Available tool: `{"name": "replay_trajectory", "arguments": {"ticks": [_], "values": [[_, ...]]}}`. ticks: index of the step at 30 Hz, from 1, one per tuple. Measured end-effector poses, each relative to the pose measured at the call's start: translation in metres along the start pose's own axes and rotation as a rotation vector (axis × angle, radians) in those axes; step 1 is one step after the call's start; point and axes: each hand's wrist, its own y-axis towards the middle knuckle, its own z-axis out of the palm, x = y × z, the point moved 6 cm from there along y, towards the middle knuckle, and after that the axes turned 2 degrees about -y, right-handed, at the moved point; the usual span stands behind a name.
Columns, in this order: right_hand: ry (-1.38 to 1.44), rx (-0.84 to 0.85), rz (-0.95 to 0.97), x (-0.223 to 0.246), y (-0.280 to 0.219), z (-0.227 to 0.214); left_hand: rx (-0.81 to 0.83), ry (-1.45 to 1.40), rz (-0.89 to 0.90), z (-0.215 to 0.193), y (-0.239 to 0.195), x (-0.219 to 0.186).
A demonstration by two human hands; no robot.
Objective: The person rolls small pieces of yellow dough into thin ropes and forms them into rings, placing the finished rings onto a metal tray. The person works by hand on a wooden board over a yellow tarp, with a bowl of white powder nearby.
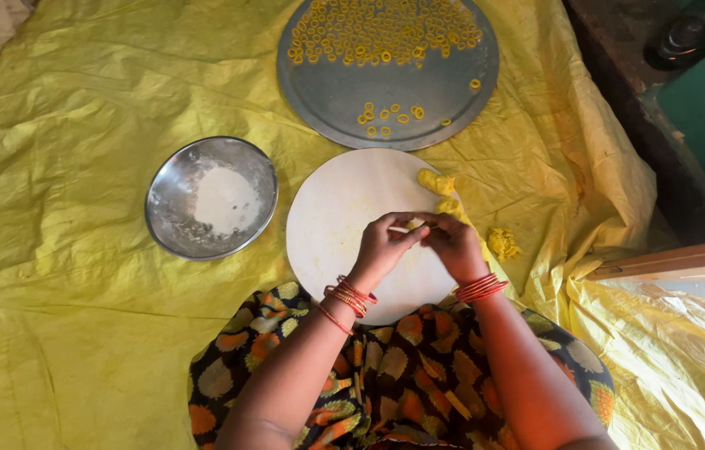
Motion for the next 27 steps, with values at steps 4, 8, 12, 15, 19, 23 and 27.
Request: {"name": "replay_trajectory", "arguments": {"ticks": [4, 8, 12, 15, 19, 23, 27], "values": [[0.02, 0.091, 0.035, 0.018, -0.012, 0.03, 0.002, -0.24, -0.129, -0.017, -0.016, 0.015], [0.009, 0.074, -0.092, 0.035, -0.015, 0.035, -0.078, -0.389, -0.211, -0.027, -0.02, 0.027], [-0.173, 0.021, -0.156, 0.041, -0.015, 0.035, -0.092, -0.387, -0.208, -0.027, -0.019, 0.022], [-0.259, -0.019, -0.164, 0.042, -0.015, 0.035, -0.035, -0.256, -0.222, -0.026, -0.02, 0.016], [-0.235, 0.015, -0.102, 0.032, -0.014, 0.037, 0.003, -0.378, -0.287, -0.027, -0.018, 0.014], [0.056, 0.04, -0.025, 0.009, -0.005, 0.032, 0.069, -0.529, -0.335, -0.027, -0.016, 0.016], [0.531, 0.028, 0.126, -0.019, 0.0, 0.02, 0.122, -0.708, -0.363, -0.023, -0.016, 0.02]]}}
